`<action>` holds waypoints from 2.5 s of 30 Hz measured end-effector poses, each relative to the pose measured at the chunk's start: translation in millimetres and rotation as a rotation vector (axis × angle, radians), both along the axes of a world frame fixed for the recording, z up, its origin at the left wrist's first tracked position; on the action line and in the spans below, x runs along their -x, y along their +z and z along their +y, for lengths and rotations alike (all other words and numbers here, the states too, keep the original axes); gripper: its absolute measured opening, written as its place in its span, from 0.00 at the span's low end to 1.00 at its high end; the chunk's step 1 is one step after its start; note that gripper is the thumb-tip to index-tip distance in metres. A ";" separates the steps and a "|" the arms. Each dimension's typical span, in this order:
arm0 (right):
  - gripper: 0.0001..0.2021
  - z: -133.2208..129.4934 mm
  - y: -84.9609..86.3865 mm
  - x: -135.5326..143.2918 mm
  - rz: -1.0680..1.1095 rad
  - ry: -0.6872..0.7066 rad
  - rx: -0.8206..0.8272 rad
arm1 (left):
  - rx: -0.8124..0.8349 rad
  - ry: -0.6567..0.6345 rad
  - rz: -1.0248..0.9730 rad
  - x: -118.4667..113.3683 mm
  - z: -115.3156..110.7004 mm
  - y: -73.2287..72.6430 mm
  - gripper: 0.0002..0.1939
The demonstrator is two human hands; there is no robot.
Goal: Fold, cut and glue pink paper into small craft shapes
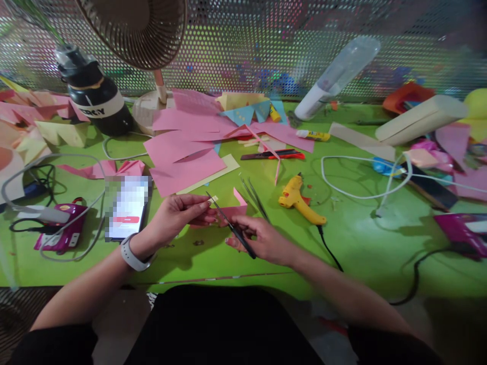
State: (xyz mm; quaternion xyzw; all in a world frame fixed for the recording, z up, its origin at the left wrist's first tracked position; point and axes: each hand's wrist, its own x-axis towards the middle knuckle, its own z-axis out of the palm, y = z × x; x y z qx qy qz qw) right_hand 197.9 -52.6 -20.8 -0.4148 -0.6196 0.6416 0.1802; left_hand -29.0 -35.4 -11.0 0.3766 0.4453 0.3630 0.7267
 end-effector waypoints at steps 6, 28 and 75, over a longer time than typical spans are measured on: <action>0.17 -0.4 0.3 0.8 0.016 -0.017 0.034 | 0.003 -0.004 0.025 0.6 0.5 0.1 0.15; 0.18 -2.0 13.2 -3.2 0.027 -0.079 0.044 | -0.182 -0.057 0.264 4.0 0.7 12.3 0.24; 0.25 -1.2 8.2 -16.4 0.167 -0.133 0.168 | -0.851 -0.578 1.340 5.8 129.8 43.2 0.15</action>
